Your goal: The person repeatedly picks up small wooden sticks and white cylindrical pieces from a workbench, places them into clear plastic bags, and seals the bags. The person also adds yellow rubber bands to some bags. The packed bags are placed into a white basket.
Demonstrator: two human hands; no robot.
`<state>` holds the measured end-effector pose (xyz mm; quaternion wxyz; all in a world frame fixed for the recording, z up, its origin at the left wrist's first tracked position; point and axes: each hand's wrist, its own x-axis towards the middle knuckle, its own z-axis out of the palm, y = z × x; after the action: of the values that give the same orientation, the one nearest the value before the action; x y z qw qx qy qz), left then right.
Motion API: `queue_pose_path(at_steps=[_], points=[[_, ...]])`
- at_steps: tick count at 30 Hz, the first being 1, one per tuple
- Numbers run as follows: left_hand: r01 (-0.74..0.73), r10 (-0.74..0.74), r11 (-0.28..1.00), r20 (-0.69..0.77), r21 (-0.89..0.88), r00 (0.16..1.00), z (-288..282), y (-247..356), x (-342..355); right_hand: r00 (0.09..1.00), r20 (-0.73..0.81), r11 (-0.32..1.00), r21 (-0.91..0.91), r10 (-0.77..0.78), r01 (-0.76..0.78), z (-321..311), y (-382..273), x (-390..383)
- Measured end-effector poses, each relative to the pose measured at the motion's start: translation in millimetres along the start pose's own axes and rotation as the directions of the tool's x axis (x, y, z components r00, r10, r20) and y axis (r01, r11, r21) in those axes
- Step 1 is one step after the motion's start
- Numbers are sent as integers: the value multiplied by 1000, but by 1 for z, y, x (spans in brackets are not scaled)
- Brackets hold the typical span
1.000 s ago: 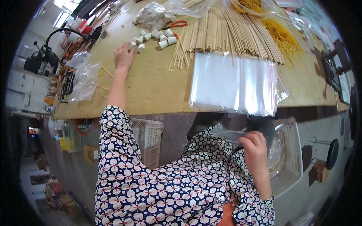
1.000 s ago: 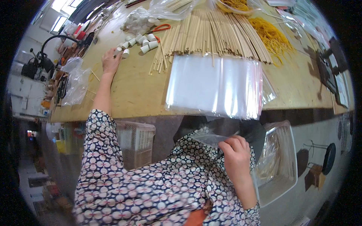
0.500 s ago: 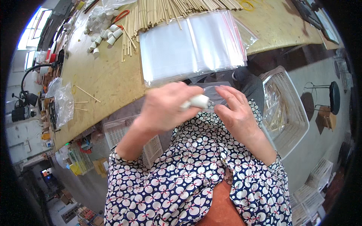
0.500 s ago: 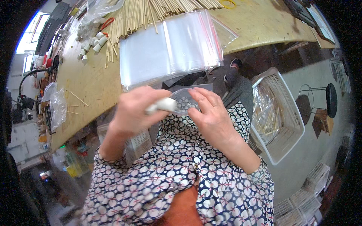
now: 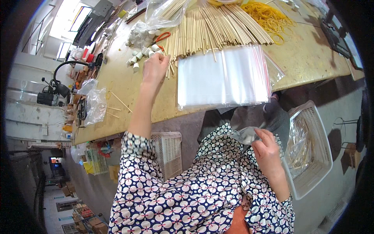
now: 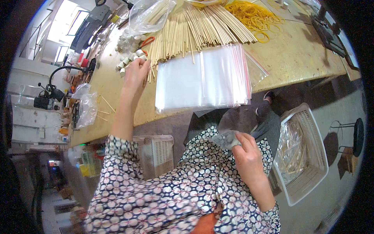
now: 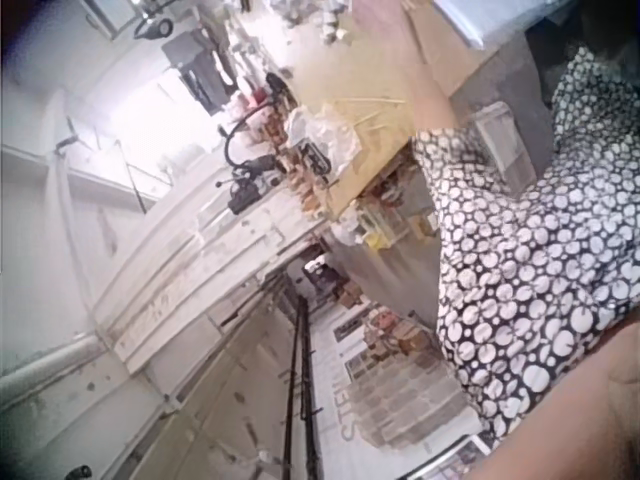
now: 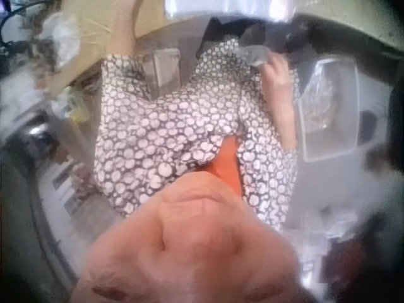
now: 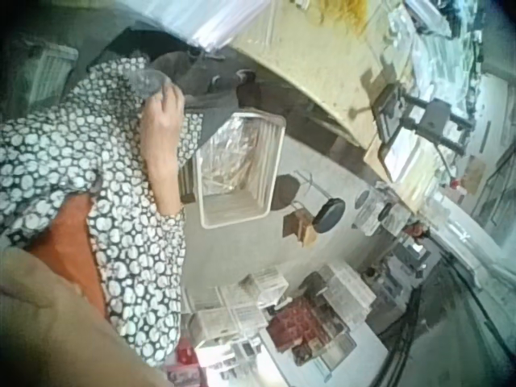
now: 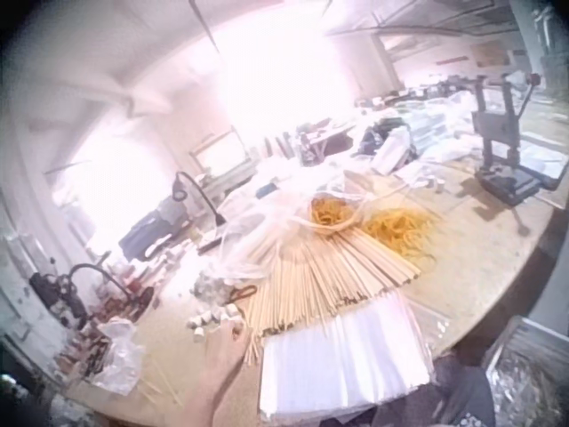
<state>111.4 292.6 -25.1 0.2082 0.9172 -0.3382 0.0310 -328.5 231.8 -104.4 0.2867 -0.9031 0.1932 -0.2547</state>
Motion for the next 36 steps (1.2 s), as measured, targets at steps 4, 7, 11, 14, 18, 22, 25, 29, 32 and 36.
queue_pose_path(at_steps=[4,7,11,14,18,22,25,29,32,36], points=[[144,-108,956,149,-257,983,12,-26,36,1000,23,1000,10,0,0,0,3,-1],[250,-113,844,298,-474,948,16,-27,43,999,14,999,12,31,-32,1,3,-6],[416,-172,706,431,-573,886,1,-26,42,999,20,999,-14,32,-31,0,8,-9],[319,-170,630,274,-708,946,-15,-23,31,1000,25,999,-51,13,-12,-3,8,-5],[17,92,448,64,-894,994,-47,20,-48,999,37,996,-87,2,1,-11,4,3],[-59,349,373,81,-926,934,-29,77,-152,999,26,994,-97,-40,42,-14,3,9],[5,436,312,148,-950,888,12,97,-194,999,23,993,-111,-36,39,-19,-5,14],[-125,463,570,191,-812,866,47,108,-215,998,29,991,-122,-51,54,-21,-12,18],[-179,407,535,66,-826,911,51,96,-210,998,32,993,-108,-49,52,-20,-10,13],[-113,322,580,99,-807,941,22,76,-184,998,49,996,-85,-30,34,-18,-8,8]])
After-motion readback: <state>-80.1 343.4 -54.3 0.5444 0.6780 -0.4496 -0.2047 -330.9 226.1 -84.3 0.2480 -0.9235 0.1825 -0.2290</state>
